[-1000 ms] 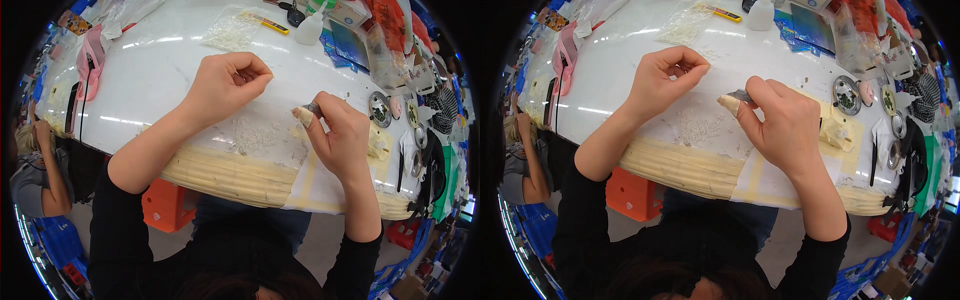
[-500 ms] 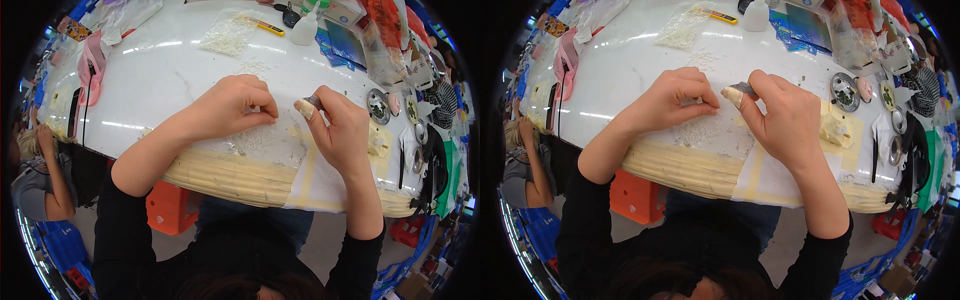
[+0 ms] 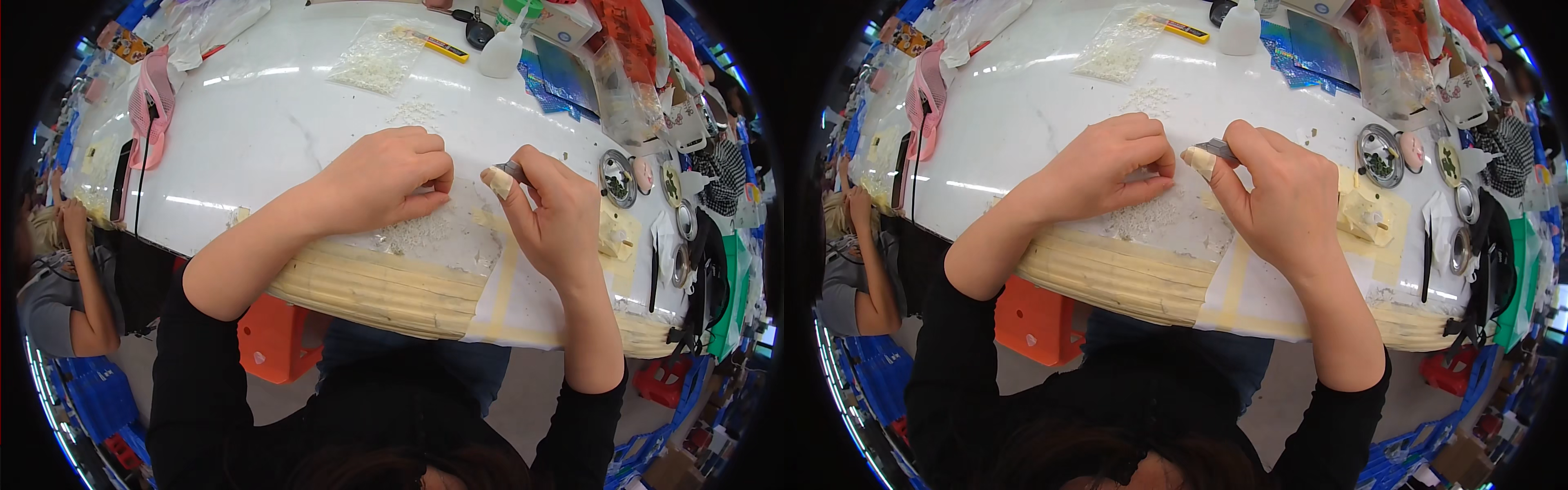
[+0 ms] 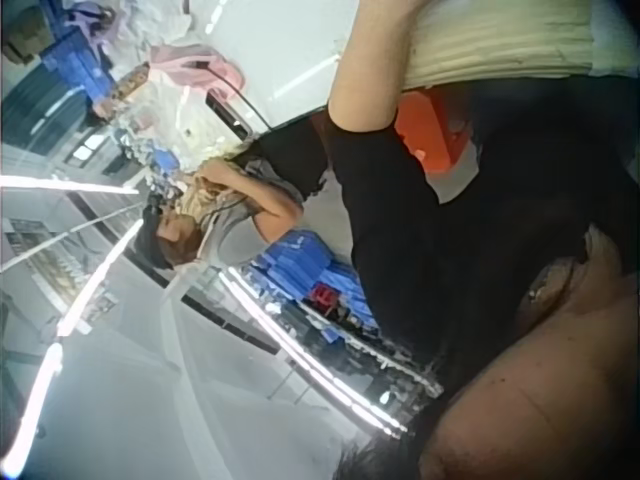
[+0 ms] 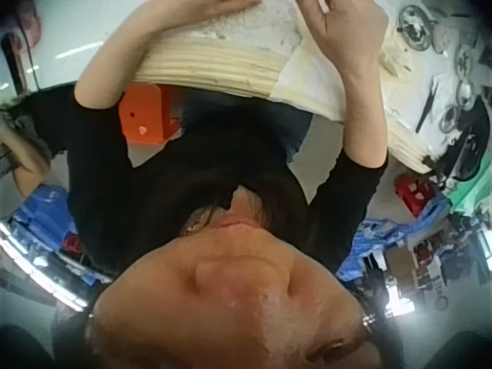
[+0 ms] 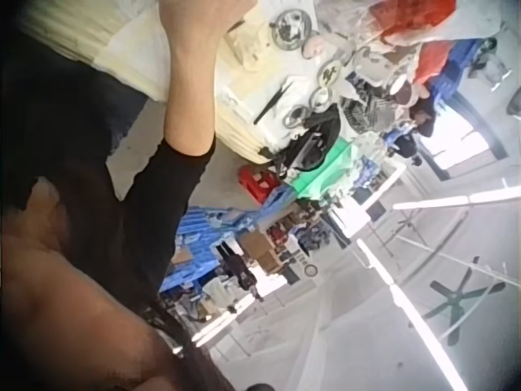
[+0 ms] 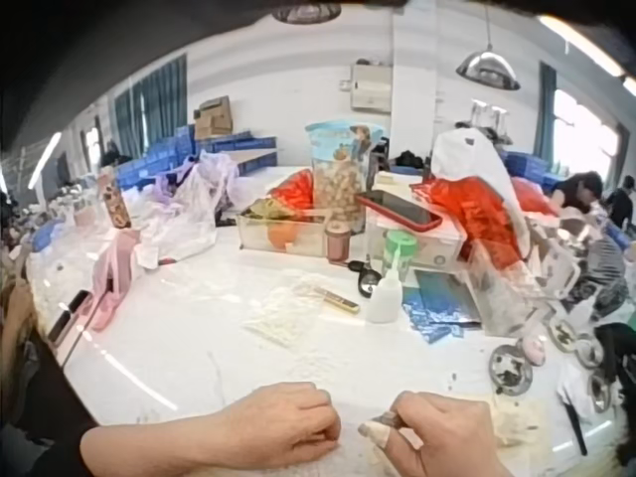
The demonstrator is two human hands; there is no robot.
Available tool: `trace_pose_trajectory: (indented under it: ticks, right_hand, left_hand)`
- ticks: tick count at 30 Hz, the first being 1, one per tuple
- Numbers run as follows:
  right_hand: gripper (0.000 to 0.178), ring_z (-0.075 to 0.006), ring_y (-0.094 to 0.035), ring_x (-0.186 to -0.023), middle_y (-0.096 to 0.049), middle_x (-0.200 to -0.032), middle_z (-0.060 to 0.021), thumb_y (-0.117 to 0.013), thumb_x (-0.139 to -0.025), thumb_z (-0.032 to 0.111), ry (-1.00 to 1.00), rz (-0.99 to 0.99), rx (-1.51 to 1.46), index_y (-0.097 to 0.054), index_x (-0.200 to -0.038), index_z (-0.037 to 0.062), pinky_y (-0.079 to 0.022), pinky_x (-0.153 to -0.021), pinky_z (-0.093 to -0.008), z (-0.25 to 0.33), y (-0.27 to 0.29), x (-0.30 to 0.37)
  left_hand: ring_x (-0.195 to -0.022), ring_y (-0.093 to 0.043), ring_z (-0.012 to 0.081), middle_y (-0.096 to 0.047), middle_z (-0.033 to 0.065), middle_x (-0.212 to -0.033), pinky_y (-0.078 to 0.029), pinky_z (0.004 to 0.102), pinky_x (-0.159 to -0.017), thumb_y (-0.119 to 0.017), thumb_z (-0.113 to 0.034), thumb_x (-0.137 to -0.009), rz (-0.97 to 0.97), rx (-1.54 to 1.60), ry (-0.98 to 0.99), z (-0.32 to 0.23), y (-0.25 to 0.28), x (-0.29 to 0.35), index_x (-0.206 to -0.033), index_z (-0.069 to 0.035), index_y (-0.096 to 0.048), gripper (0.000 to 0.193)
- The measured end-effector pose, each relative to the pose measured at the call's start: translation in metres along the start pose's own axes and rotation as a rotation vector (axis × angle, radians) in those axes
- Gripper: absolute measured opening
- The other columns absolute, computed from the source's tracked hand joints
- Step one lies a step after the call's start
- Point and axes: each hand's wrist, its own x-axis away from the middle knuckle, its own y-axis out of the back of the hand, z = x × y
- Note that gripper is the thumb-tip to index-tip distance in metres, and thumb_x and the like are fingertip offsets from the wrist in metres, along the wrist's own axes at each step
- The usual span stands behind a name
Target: Assembling small plastic rings and components on a factory workbench.
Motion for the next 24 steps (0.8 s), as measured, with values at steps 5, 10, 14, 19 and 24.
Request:
trace_pose_trajectory:
  ticks: [5,10,14,19,24]
  right_hand:
    - [0.017,-0.0218,-0.057,-0.053,-0.059,-0.064,-0.0054,-0.069,-0.080,0.017,-0.010,0.003,-0.046,-0.056,-0.079,0.0067,-0.041,-0.047,-0.0321,-0.002,-0.002,0.001]
    - [0.011,-0.0166,-0.047,-0.050,-0.052,-0.061,-0.0054,-0.068,-0.079,0.008,-0.153,0.117,-0.354,-0.061,-0.086,0.0037,-0.037,-0.049,-0.0280,0.009,0.002,0.000]
    - [0.014,-0.0102,-0.041,-0.052,-0.048,-0.061,-0.0028,-0.065,-0.079,0.002,-0.212,0.114,-0.531,-0.065,-0.092,0.0019,-0.034,-0.050,-0.0248,0.011,-0.001,0.001]
    - [0.018,-0.0050,-0.038,-0.055,-0.044,-0.061,0.0023,-0.062,-0.078,-0.001,-0.253,0.116,-0.631,-0.067,-0.096,0.0016,-0.032,-0.051,-0.0217,0.011,0.003,0.000]
    - [0.020,-0.0040,-0.037,-0.055,-0.042,-0.060,0.0033,-0.062,-0.078,-0.002,-0.253,0.108,-0.647,-0.068,-0.097,0.0030,-0.031,-0.051,-0.0209,0.012,0.002,0.000]
  left_hand:
    - [-0.073,-0.063,0.0123,-0.066,0.0042,-0.080,-0.052,0.0266,-0.063,-0.070,-0.004,-0.084,-0.081,0.394,0.229,-0.010,0.004,-0.001,-0.087,-0.001,-0.062,0.009]
    - [-0.080,-0.068,0.0107,-0.069,0.0083,-0.086,-0.057,0.0236,-0.071,-0.067,-0.001,-0.089,-0.112,1.006,0.383,-0.012,0.005,0.000,-0.094,0.003,-0.066,0.007]
    - [-0.084,-0.069,0.0144,-0.070,0.0112,-0.089,-0.058,0.0243,-0.075,-0.066,0.000,-0.089,-0.143,1.122,0.412,-0.015,0.006,-0.001,-0.100,0.004,-0.066,0.012]
    - [-0.086,-0.070,0.0158,-0.070,0.0118,-0.091,-0.058,0.0255,-0.078,-0.066,-0.001,-0.089,-0.197,1.149,0.405,-0.015,0.002,0.000,-0.102,0.004,-0.065,0.013]
    - [-0.086,-0.070,0.0159,-0.070,0.0106,-0.090,-0.058,0.0264,-0.079,-0.066,-0.002,-0.090,-0.200,1.163,0.371,-0.017,0.002,0.001,-0.108,0.001,-0.057,0.021]
